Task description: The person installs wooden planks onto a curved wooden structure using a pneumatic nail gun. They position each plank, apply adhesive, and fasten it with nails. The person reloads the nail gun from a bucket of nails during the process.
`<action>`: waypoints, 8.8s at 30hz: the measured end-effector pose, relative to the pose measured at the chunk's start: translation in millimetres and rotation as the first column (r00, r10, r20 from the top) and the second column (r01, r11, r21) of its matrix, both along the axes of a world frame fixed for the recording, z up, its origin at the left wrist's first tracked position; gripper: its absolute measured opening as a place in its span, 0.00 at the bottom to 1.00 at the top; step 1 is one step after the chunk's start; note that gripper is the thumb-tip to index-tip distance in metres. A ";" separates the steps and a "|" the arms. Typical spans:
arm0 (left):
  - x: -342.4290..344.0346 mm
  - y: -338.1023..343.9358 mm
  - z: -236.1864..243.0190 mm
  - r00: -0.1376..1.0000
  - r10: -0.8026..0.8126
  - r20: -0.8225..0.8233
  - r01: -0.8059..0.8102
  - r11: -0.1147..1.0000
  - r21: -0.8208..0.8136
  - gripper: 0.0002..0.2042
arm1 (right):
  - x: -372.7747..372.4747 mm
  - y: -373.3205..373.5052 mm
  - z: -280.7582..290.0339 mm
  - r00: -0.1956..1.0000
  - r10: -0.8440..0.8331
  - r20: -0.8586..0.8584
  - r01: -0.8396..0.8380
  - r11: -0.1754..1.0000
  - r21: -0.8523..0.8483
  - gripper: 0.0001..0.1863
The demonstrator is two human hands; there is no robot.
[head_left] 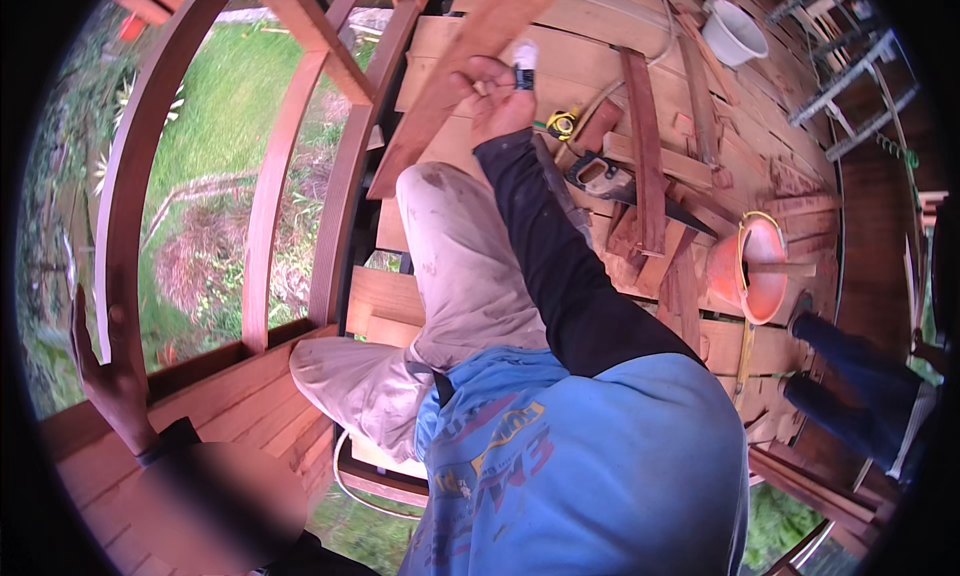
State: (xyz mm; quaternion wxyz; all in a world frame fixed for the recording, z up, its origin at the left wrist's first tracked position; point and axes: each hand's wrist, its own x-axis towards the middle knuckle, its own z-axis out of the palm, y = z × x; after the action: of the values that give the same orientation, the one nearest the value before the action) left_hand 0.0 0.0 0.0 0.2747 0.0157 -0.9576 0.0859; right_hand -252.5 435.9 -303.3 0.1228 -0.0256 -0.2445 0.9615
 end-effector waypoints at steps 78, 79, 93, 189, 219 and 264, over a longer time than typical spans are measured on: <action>-108.4 211.2 -13.5 0.818 -0.533 -0.215 0.428 0.315 0.847 0.36 | 143.2 -1.3 57.1 0.965 0.243 -0.099 -0.081 0.637 0.767 0.32; -113.9 204.4 -12.0 0.813 -0.513 -0.274 0.491 0.353 0.797 0.38 | 151.3 -24.6 66.2 0.960 0.217 -0.179 0.048 0.500 0.864 0.37; -4.3 104.5 -50.5 0.923 -0.132 -0.362 0.361 -0.036 0.932 0.17 | 158.7 -150.9 55.5 0.714 0.600 -0.361 0.211 0.308 0.928 0.36; 37.1 -21.1 87.0 0.672 0.228 0.704 -0.244 0.966 -0.079 0.10 | 166.5 -403.8 39.7 0.044 0.987 -0.153 -0.429 0.157 0.890 0.11; 32.9 -13.2 94.3 0.666 0.185 0.723 -0.233 0.972 -0.034 0.10 | 155.6 -403.9 37.7 0.038 0.980 -0.195 -0.356 0.196 0.914 0.13; 21.8 3.9 70.8 0.542 0.322 0.777 -0.296 0.938 -0.182 0.38 | 168.8 -387.2 48.6 0.043 0.969 -0.242 -0.522 0.228 0.822 0.15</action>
State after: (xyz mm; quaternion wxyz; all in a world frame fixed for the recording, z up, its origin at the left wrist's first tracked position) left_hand 21.8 3.9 70.8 -0.2001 0.1401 -0.9589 0.1446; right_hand -83.7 48.8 -254.7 -0.3470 0.5462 -0.3905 0.6548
